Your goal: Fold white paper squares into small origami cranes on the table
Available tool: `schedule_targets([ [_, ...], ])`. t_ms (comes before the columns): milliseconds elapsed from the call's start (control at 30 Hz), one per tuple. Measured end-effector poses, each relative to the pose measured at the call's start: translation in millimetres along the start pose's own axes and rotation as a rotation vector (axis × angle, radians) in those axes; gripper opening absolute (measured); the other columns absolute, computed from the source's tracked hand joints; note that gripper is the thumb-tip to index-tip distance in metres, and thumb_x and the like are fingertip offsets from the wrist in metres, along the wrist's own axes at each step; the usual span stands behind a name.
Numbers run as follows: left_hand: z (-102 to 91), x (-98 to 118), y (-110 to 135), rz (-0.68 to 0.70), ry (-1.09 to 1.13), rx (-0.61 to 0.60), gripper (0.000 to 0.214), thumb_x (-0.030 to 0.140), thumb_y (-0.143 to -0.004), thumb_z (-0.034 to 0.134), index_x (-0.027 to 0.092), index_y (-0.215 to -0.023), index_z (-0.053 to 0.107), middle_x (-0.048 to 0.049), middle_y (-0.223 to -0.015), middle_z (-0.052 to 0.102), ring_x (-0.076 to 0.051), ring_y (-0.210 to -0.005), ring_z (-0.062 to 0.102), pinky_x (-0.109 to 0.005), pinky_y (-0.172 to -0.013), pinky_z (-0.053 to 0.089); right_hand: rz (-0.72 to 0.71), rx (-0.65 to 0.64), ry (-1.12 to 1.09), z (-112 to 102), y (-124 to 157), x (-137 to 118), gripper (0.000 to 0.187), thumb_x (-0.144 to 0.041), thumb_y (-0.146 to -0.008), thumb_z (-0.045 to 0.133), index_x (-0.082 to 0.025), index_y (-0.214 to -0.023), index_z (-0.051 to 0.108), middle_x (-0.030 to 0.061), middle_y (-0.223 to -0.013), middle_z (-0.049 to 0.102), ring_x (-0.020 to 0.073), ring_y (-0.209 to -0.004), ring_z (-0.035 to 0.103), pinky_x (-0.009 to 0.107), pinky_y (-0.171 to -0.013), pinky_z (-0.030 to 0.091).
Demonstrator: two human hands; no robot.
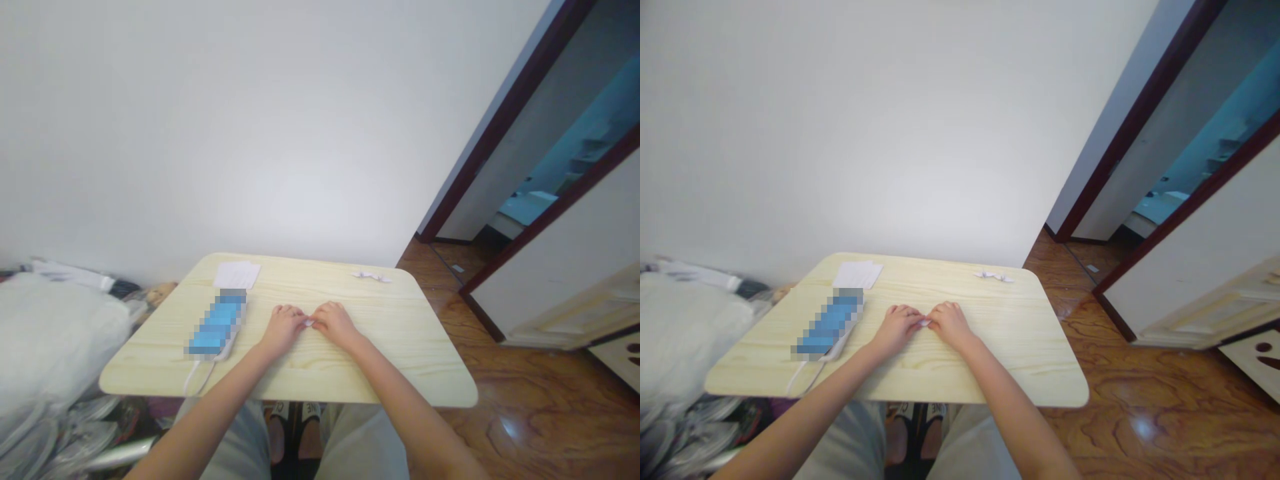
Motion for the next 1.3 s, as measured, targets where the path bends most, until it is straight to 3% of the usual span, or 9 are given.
schedule_targets([
  [133,-0.8,-1.6,-0.4,-0.007,0.011,-0.010,0.015,0.023,-0.082,0.050,0.024,-0.091,0.062,-0.0017,-0.090,0.067,-0.018,-0.089,0.054,-0.035,-0.081,0.029,-0.030,-0.039,-0.001,3.9,-7.1,3.3,0.013,-0.029,-0.082,0.055,-0.025,-0.089,0.065,0.0011,-0.088,0.065,0.0152,-0.090,0.051,0.031,-0.082,0.029],
  [333,-3.8,-2.9,1.1,-0.037,0.069,-0.015,0.018,0.025,-0.084,0.046,0.025,-0.089,0.064,-0.0006,-0.095,0.066,-0.017,-0.092,0.053,-0.034,-0.082,0.030,0.052,-0.016,-0.021,4.5,-3.8,2.6,0.015,-0.028,-0.084,0.051,-0.023,-0.087,0.065,0.0024,-0.088,0.063,0.0156,-0.091,0.049,0.032,-0.085,0.026],
  [533,2.2,-12.8,1.7,-0.208,0.106,0.069,0.019,0.030,-0.081,0.049,0.023,-0.078,0.067,-0.0036,-0.097,0.063,-0.020,-0.096,0.049,-0.035,-0.082,0.034,0.241,0.020,-0.033,8.7,-4.0,8.0,0.017,-0.032,-0.083,0.051,-0.023,-0.083,0.066,0.0035,-0.090,0.058,0.0172,-0.092,0.046,0.032,-0.082,0.027],
  [767,10.9,-20.6,0.4,-0.362,0.107,0.087,0.019,0.032,-0.077,0.051,0.024,-0.074,0.069,-0.0045,-0.099,0.060,-0.023,-0.098,0.048,-0.039,-0.083,0.034,0.323,-0.019,-0.014,12.9,-12.0,12.4,0.019,-0.031,-0.081,0.051,-0.023,-0.078,0.068,0.0046,-0.086,0.059,0.0188,-0.089,0.048,0.032,-0.078,0.030],
  [1300,9.0,-19.8,-4.4,-0.386,0.105,0.033,0.019,0.035,-0.075,0.055,0.023,-0.070,0.068,-0.0039,-0.102,0.059,-0.024,-0.099,0.048,-0.039,-0.082,0.034,0.342,-0.049,-0.056,11.3,-11.9,13.4,0.013,-0.031,-0.077,0.057,-0.022,-0.077,0.066,0.0038,-0.090,0.059,0.0186,-0.092,0.048,0.031,-0.079,0.031],
])
Point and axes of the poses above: each hand's wrist, its own y-axis away from the middle knuckle, its own z-axis out of the palm, x = y × z, the point moved 5 cm from there along -y, towards the middle knuckle
